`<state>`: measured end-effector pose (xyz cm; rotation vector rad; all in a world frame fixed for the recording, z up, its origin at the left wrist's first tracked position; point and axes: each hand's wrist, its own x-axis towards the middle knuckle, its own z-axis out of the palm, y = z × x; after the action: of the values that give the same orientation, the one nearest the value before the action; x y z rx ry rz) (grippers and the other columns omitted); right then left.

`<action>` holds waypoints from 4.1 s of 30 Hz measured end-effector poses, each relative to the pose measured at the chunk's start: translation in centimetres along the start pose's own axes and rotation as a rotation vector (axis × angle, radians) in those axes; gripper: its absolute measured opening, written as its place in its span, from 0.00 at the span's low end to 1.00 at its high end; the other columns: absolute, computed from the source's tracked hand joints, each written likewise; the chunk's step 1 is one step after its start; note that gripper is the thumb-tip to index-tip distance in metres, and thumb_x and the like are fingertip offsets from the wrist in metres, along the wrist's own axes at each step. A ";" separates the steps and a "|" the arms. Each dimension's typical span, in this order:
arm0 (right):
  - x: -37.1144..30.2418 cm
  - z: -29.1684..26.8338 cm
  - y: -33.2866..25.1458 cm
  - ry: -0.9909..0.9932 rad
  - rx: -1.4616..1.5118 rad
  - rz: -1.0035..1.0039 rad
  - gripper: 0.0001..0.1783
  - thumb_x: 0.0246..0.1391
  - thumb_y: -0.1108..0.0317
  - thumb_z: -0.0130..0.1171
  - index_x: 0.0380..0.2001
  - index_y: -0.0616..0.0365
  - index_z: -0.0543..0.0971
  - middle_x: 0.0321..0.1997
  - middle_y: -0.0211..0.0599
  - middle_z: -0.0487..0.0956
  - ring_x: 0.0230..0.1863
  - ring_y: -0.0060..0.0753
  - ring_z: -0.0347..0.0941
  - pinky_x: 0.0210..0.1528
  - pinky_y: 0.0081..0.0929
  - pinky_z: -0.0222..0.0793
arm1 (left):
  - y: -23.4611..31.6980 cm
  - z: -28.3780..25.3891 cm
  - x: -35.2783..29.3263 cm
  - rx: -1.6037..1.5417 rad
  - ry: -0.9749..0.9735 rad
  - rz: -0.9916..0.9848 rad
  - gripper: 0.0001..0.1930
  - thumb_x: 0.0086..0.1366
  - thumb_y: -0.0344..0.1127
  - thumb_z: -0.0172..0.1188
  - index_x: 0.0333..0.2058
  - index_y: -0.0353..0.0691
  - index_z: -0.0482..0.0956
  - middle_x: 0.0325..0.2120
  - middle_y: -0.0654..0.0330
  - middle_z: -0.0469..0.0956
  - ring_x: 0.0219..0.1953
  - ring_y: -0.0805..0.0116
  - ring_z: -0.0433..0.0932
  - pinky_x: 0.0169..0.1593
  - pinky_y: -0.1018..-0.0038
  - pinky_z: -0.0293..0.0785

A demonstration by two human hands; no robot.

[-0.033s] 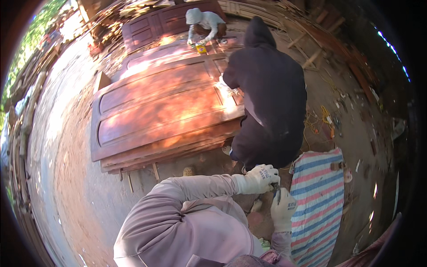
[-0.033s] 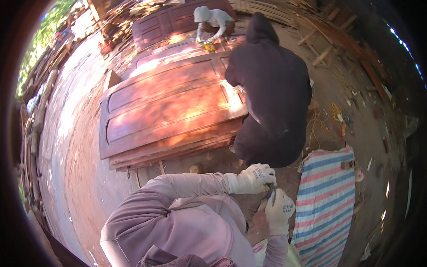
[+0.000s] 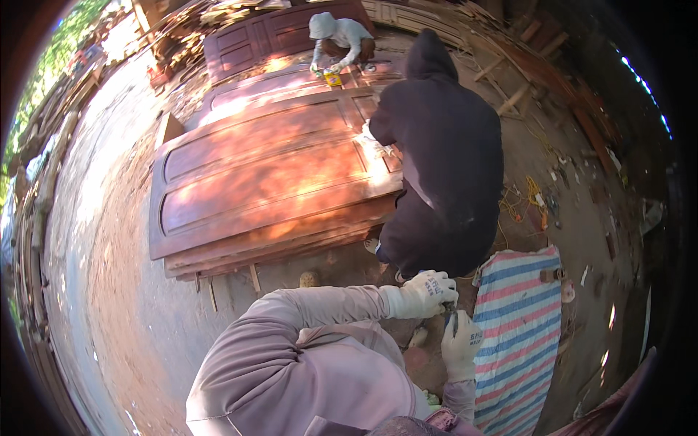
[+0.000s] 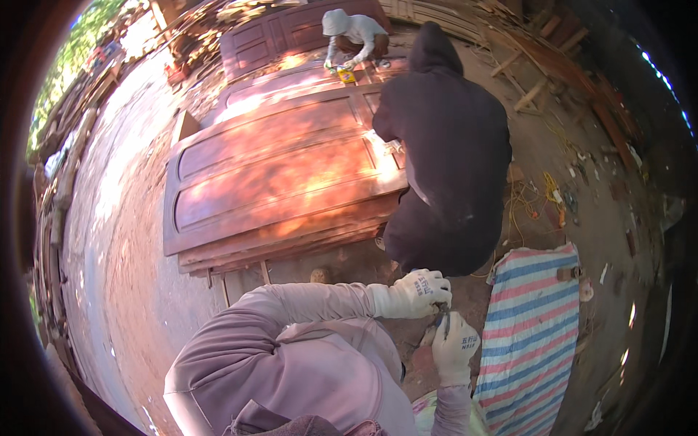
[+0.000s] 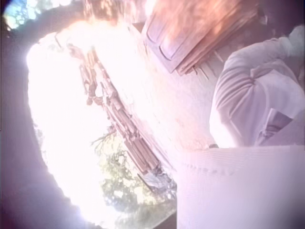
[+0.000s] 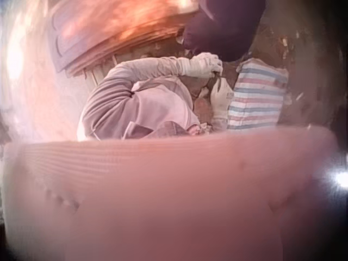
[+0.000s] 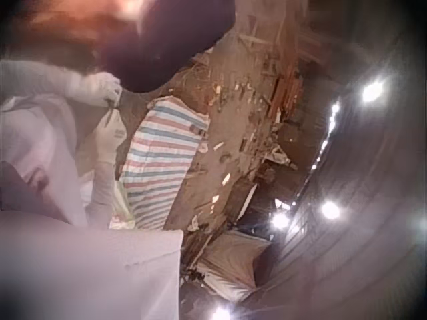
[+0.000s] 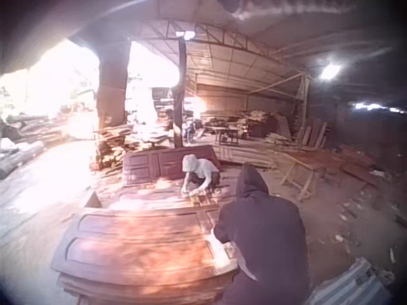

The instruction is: The person sands a wooden door with sandpaper, then applies a liquid finish from a squeeze bottle into the grooves. They wipe the surface with a cloth and continue sanding different sections of the door. Another person works on a separate door nearby.

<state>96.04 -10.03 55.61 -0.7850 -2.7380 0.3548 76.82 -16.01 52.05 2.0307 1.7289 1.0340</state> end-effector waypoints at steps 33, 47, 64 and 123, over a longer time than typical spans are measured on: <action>3.7 3.9 -4.4 0.279 -0.391 -0.277 0.06 0.52 0.67 0.60 0.30 0.55 0.75 0.23 0.35 0.68 0.26 0.37 0.69 0.30 0.37 0.62 | -0.7 -1.3 -4.2 -0.397 0.117 -0.546 0.12 0.56 0.38 0.67 0.39 0.46 0.87 0.36 0.58 0.85 0.42 0.56 0.80 0.50 0.63 0.77; 1.8 0.2 -6.0 -0.206 0.862 -0.148 0.02 0.58 0.78 0.56 0.32 0.66 0.73 0.26 0.36 0.70 0.26 0.32 0.69 0.26 0.30 0.63 | -2.7 -9.5 -4.4 0.262 0.053 0.651 0.12 0.48 0.39 0.65 0.33 0.53 0.77 0.33 0.67 0.74 0.43 0.62 0.73 0.46 0.62 0.71; 4.6 -3.5 -6.8 -0.008 0.192 -0.558 0.09 0.49 0.72 0.59 0.37 0.58 0.76 0.29 0.39 0.74 0.30 0.47 0.73 0.33 0.42 0.68 | -0.2 -8.7 -6.8 0.070 0.036 0.292 0.10 0.58 0.41 0.66 0.36 0.46 0.80 0.33 0.67 0.78 0.42 0.61 0.75 0.42 0.63 0.75; 1.1 -1.1 -3.5 0.483 0.003 -0.525 0.16 0.51 0.68 0.64 0.42 0.63 0.80 0.40 0.42 0.84 0.33 0.41 0.81 0.34 0.35 0.74 | 5.5 -9.4 -5.8 -0.319 0.136 -0.214 0.12 0.55 0.34 0.74 0.37 0.36 0.86 0.31 0.54 0.85 0.32 0.60 0.83 0.39 0.69 0.79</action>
<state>93.85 -12.17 57.89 -0.1012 -2.3546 0.0446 74.41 -24.96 60.16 1.5782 1.6742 1.3029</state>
